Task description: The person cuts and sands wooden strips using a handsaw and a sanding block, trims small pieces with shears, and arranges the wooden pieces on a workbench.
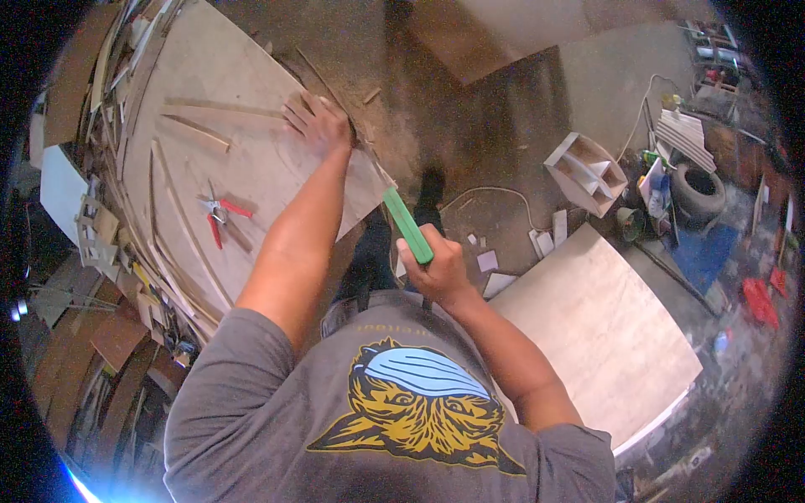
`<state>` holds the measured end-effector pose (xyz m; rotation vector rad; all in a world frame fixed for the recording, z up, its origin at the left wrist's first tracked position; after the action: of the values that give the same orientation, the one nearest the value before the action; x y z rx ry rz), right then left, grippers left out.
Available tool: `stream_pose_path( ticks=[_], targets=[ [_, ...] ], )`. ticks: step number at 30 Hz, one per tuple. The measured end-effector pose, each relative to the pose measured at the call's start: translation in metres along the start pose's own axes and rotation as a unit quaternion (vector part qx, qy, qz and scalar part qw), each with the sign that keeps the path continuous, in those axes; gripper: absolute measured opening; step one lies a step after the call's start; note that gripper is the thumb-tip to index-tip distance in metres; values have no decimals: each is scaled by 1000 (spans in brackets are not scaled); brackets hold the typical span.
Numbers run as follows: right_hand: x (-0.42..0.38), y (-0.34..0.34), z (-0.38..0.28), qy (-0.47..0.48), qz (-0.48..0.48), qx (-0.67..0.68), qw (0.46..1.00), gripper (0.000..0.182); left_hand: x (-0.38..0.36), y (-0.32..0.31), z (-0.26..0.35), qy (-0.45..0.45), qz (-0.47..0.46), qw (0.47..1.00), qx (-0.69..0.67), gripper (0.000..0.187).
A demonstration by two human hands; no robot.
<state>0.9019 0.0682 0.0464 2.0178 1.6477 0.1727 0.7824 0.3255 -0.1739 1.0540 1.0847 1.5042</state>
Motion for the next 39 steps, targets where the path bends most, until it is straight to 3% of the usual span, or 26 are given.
stream_pose_path(
  ticks=[20, 24, 30, 33, 39],
  targets=[
    [-6, 17, -4, 2, -2, -3, 1000, 24, 1, -5, -1, 2, 46, 999, 24, 54],
    [-8, 21, -6, 2, -3, -20, 1000, 25, -1, 3, 2, 11, 7, 1000, 13, 55],
    [13, 21, -5, 10, -18, -2, 1000, 25, 0, -1, -1, -1, 26, 1000, 14, 54],
    [8, 25, -10, 23, -14, -13, 1000, 26, 3, -8, -4, -20, 103, 994, 43, 52],
    [35, 6, 4, 13, -34, -29, 999, 24, 2, -17, -8, -22, 96, 994, 40, 52]
  ],
)
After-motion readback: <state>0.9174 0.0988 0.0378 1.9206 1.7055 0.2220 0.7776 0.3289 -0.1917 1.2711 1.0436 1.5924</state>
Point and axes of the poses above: each hand's wrist, its own x-axis towards the middle knuckle, its own y-axis out of the back of the hand, z = x × y, the point moved 3 cm from there along x, towards the middle knuckle, and after that the axes turned 3 degrees about -z, right-handed, at the moved point
